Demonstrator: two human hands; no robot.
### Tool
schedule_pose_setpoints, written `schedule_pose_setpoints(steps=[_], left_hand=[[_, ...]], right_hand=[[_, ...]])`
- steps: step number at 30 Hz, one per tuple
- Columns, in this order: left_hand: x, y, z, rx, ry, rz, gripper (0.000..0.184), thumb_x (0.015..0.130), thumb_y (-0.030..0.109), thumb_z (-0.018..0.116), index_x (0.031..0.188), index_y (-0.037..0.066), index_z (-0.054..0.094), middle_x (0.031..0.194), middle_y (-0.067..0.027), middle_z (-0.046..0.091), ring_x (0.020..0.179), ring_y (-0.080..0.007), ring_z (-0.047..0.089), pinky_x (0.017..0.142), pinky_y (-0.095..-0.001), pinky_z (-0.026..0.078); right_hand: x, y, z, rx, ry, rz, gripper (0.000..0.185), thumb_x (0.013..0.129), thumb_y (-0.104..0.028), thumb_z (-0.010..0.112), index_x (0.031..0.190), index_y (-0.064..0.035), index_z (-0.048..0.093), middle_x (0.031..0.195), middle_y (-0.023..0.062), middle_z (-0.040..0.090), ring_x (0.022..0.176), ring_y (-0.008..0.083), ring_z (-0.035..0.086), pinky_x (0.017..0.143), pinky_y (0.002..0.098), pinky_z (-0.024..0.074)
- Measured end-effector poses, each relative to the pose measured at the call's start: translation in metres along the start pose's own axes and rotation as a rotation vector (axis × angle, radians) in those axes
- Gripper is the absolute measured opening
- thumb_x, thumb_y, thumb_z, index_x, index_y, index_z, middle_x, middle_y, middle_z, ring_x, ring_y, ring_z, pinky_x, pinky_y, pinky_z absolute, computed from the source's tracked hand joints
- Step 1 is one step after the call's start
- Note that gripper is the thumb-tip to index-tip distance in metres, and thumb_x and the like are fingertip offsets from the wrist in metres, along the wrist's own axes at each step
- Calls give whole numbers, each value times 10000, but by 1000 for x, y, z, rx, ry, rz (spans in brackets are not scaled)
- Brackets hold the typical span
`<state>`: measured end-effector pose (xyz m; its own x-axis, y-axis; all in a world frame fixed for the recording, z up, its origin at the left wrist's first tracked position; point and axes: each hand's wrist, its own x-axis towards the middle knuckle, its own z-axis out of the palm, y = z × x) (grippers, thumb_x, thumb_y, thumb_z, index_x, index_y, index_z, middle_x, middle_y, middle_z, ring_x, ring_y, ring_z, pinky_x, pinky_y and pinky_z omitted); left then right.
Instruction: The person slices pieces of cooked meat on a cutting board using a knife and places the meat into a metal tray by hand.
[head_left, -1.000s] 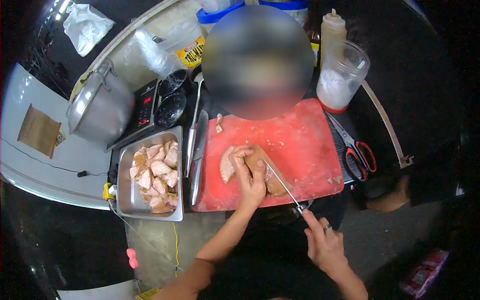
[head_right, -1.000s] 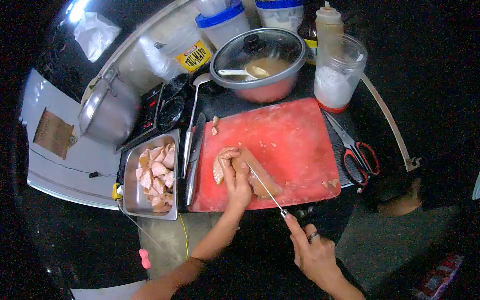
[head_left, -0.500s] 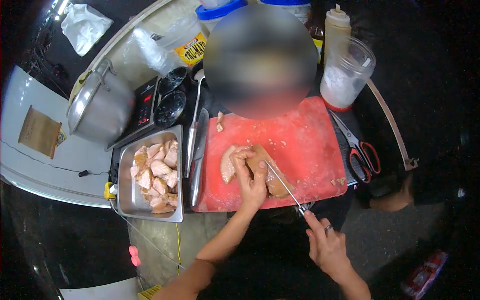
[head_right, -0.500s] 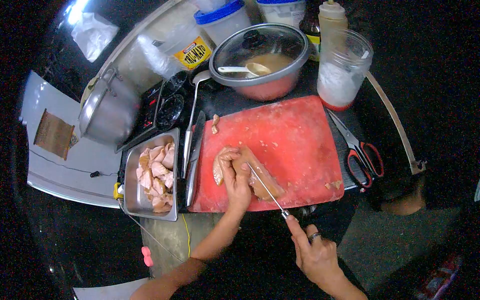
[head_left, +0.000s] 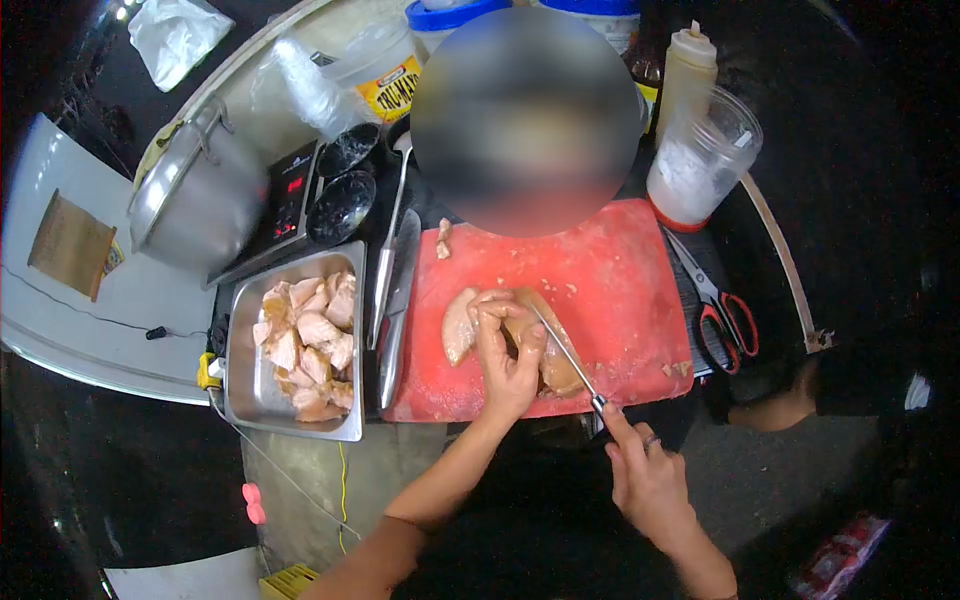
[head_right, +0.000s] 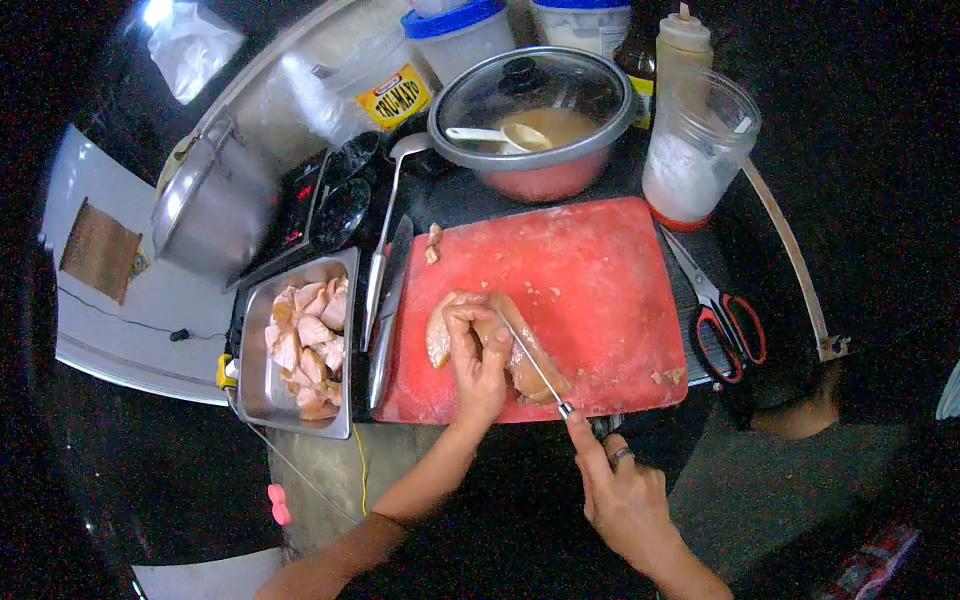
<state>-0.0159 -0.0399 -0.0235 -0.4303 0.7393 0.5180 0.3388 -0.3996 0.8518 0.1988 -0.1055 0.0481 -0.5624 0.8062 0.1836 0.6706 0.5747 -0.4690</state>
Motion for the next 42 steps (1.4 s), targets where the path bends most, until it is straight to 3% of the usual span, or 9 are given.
schedule_pose_setpoints(steps=[5,23,26,32,38,42], left_hand=[[-1,0,1,-35,3,-3,279,833,120,669,1013,46,468,1122,-143,430,1102,-261,431,1007,-391,321],[-1,-3,0,-35,-8,3,303,821,178,684,978,37,467,1078,-145,431,1039,-270,430,955,-396,338],[0,-2,1,-50,5,7,304,817,176,687,973,34,468,1060,-143,429,1032,-271,431,952,-397,343],[1,-2,0,-54,-3,14,282,804,133,670,973,34,467,1051,-137,413,1030,-270,428,955,-390,343],[0,4,1,-29,-18,12,283,832,155,637,1009,48,444,1087,-116,403,1060,-233,409,1005,-372,312],[1,2,4,-52,1,54,274,812,134,665,962,31,460,1022,-130,412,1007,-262,419,925,-379,348]], right_hand=[[14,-2,2,34,-24,18,536,907,-139,612,1414,-93,443,916,219,652,511,318,627,454,399,529],[29,-23,-14,-98,-126,33,656,835,-74,607,1453,-69,384,770,206,640,482,318,625,439,413,523],[45,-29,-20,-145,-151,25,619,815,-65,612,1406,-67,428,692,172,613,484,318,627,439,415,522],[62,-25,-12,-105,-114,-7,494,793,-53,617,1269,-60,484,711,170,610,506,333,640,448,425,525],[38,-34,-30,-126,-141,27,627,806,-64,621,1397,-54,409,744,187,620,514,333,642,451,422,527],[34,-34,-28,-149,-154,23,670,799,-59,621,1423,-38,378,745,200,625,521,329,646,456,421,530]])
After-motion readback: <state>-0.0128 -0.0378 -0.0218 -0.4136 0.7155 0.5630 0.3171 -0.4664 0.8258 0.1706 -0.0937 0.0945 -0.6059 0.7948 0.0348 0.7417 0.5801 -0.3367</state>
